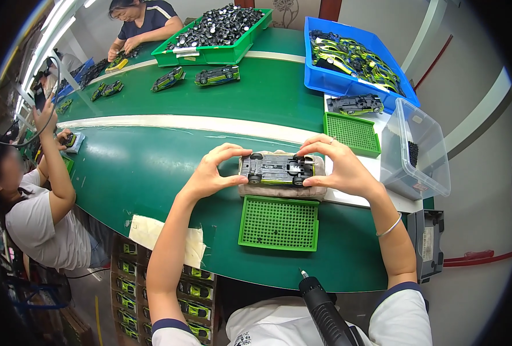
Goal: The person assembles toy cars on a production line, fitting components together, driving screws into the undersides using an electric screwdriver, and placing finished cars into a compartmentalized tray.
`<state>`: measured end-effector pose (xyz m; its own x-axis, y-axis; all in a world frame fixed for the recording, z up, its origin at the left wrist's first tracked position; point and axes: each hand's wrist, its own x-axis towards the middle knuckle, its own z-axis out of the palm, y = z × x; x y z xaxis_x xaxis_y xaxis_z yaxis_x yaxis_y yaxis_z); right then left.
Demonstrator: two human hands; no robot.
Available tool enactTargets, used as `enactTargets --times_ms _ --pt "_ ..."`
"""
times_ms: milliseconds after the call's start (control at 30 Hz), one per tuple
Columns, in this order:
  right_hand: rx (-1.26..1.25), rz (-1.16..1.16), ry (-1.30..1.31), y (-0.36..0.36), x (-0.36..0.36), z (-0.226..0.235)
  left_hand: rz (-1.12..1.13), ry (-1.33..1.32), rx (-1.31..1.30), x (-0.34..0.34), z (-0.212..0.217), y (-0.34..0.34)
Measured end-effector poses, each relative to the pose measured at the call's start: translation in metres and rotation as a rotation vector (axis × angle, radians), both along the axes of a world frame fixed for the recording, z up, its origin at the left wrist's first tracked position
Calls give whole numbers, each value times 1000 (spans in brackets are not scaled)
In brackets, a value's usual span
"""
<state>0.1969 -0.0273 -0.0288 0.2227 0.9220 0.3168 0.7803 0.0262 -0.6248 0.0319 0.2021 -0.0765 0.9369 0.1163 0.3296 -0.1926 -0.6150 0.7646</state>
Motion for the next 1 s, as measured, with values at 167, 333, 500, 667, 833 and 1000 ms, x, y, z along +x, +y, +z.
enactTargets --times_ms 167,333,500,667,833,1000 --pt "-8 -44 18 -1 2 -3 -12 -3 -49 0 3 -3" --pt "-70 -124 3 -1 6 -11 -23 3 -46 -1 0 0" --pt "-179 -145 4 -1 10 -22 -11 6 -14 1 1 -1" --pt "-158 -151 56 -1 10 -22 -20 5 -16 3 1 -1" --pt "-43 626 417 -17 -35 40 -48 15 -172 0 -5 6" --pt "-215 1459 409 -49 -83 63 2 -4 -253 1 -15 5"
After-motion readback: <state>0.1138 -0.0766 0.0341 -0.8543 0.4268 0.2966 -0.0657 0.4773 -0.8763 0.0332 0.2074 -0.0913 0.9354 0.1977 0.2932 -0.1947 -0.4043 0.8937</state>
